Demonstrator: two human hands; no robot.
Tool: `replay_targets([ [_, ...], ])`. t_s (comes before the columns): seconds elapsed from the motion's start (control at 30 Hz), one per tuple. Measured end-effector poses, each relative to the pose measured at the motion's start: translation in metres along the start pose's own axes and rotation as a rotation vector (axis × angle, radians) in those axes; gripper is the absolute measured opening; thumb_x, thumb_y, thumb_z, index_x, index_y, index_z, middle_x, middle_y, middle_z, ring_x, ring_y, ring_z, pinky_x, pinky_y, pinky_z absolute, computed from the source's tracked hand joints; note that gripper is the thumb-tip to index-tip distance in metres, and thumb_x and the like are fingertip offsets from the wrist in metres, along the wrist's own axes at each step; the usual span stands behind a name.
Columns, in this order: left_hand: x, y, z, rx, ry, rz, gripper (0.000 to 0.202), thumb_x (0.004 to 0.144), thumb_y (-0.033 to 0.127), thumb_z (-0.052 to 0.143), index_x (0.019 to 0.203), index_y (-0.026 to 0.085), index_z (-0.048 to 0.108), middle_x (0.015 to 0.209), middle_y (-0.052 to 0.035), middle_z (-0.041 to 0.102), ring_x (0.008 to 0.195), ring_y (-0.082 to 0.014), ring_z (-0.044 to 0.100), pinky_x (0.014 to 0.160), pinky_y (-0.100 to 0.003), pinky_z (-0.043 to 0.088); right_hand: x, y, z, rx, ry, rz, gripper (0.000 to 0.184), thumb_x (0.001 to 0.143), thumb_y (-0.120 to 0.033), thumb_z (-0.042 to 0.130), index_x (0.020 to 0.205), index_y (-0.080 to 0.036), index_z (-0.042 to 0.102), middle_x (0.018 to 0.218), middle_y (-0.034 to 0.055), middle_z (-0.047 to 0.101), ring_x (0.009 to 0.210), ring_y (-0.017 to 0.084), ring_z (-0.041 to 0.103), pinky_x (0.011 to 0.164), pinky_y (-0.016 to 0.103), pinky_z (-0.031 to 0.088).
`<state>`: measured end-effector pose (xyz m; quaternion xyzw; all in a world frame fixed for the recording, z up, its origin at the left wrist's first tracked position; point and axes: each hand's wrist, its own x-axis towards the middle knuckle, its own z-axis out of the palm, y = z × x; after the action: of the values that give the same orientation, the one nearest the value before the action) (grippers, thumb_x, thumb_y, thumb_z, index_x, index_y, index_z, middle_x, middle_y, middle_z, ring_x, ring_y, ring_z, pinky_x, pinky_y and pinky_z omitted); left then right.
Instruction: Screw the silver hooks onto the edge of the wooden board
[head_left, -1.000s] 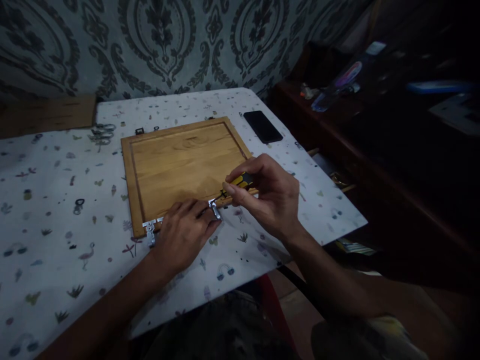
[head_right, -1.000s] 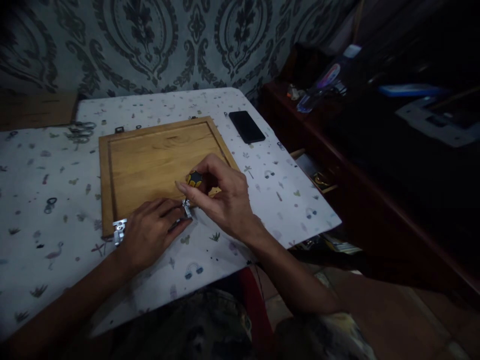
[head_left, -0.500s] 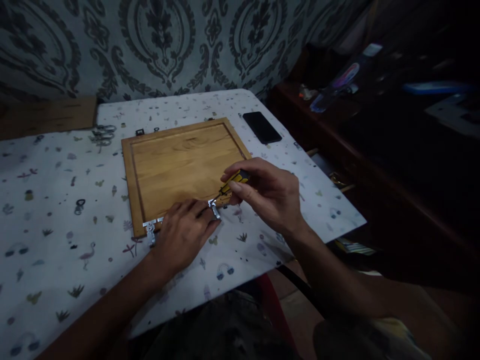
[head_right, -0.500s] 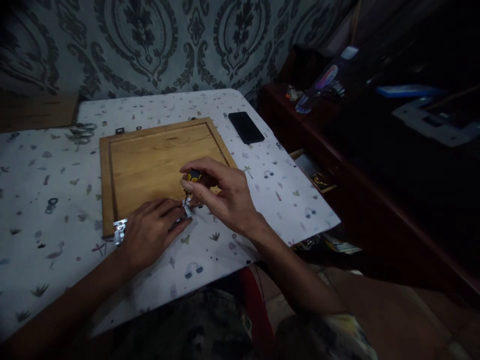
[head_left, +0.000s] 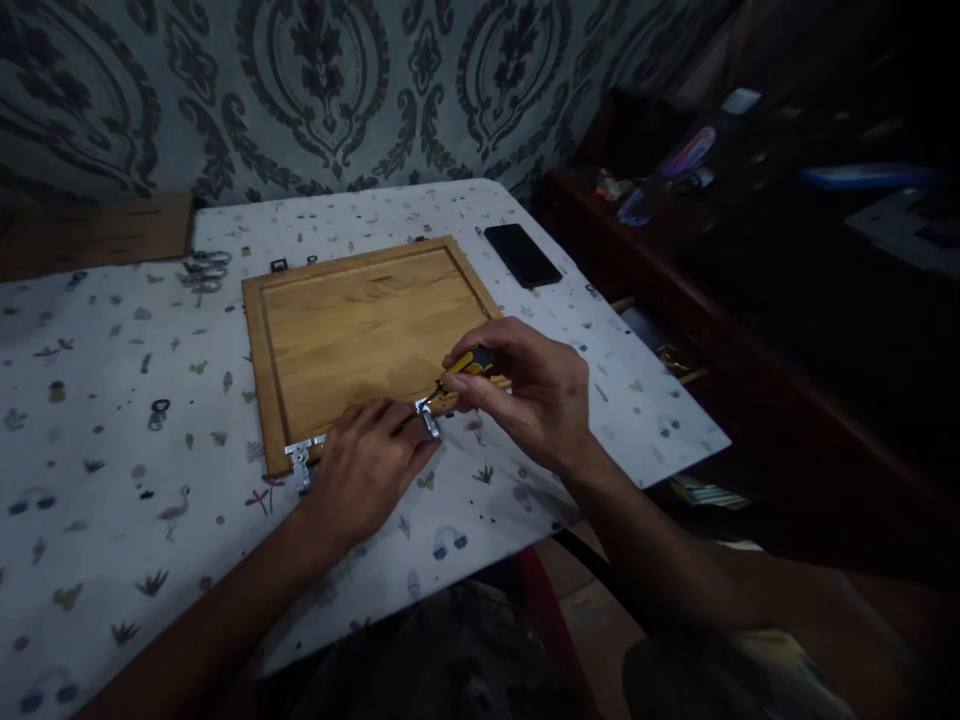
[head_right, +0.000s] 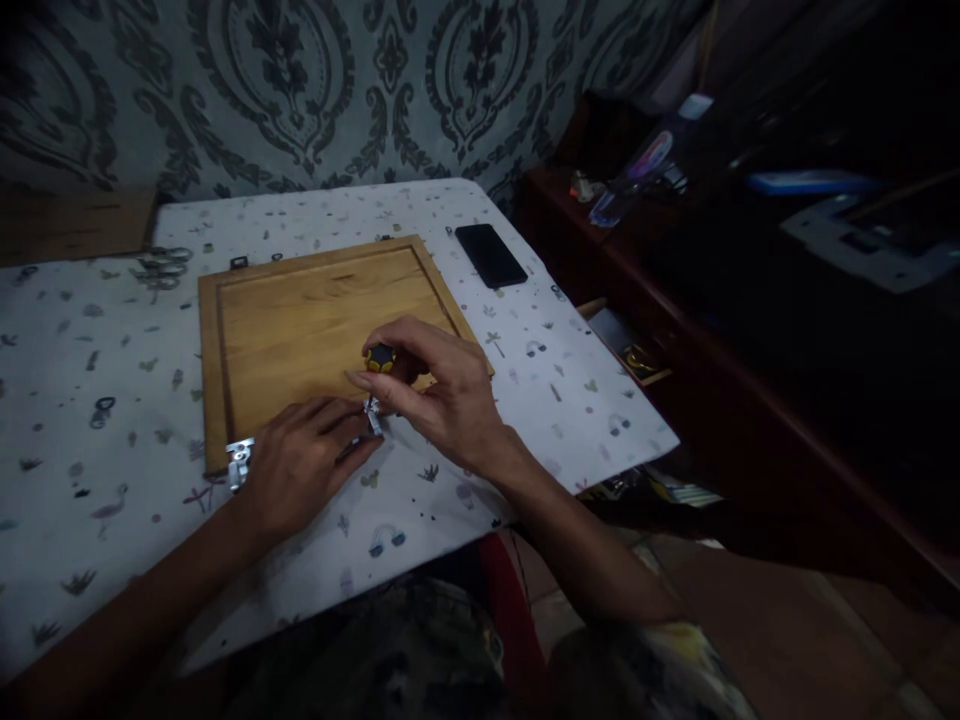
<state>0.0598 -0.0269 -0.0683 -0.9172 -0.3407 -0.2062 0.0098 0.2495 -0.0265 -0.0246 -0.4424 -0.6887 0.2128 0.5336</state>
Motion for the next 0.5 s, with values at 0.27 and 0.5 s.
replay_targets([
  [0.27, 0.0004, 0.0, -0.0007, 0.004, -0.043, -0.016, 0.015, 0.1, 0.031, 0.059, 0.1, 0.021, 0.07, 0.108, -0.0032, 0.076, 0.095, -0.0228, 0.069, 0.081, -0.039, 0.053, -0.0004, -0.0021, 0.0012, -0.028, 0.011, 0.01, 0.015, 0.088, -0.034, 0.076, 0.092, -0.021, 0.068, 0.082, -0.0016, 0.066, 0.066, 0.01, 0.063, 0.056, 0.022, 0.054],
  [0.5, -0.0006, -0.0001, 0.0007, -0.018, -0.05, -0.03, 0.016, 0.101, 0.03, 0.058, 0.101, 0.021, 0.071, 0.11, -0.0054, 0.076, 0.097, -0.0243, 0.07, 0.083, -0.042, 0.054, -0.001, -0.0021, 0.0028, -0.044, 0.019, -0.02, 0.014, 0.087, -0.031, 0.078, 0.091, -0.022, 0.068, 0.08, -0.002, 0.065, 0.065, 0.01, 0.062, 0.055, 0.023, 0.054],
])
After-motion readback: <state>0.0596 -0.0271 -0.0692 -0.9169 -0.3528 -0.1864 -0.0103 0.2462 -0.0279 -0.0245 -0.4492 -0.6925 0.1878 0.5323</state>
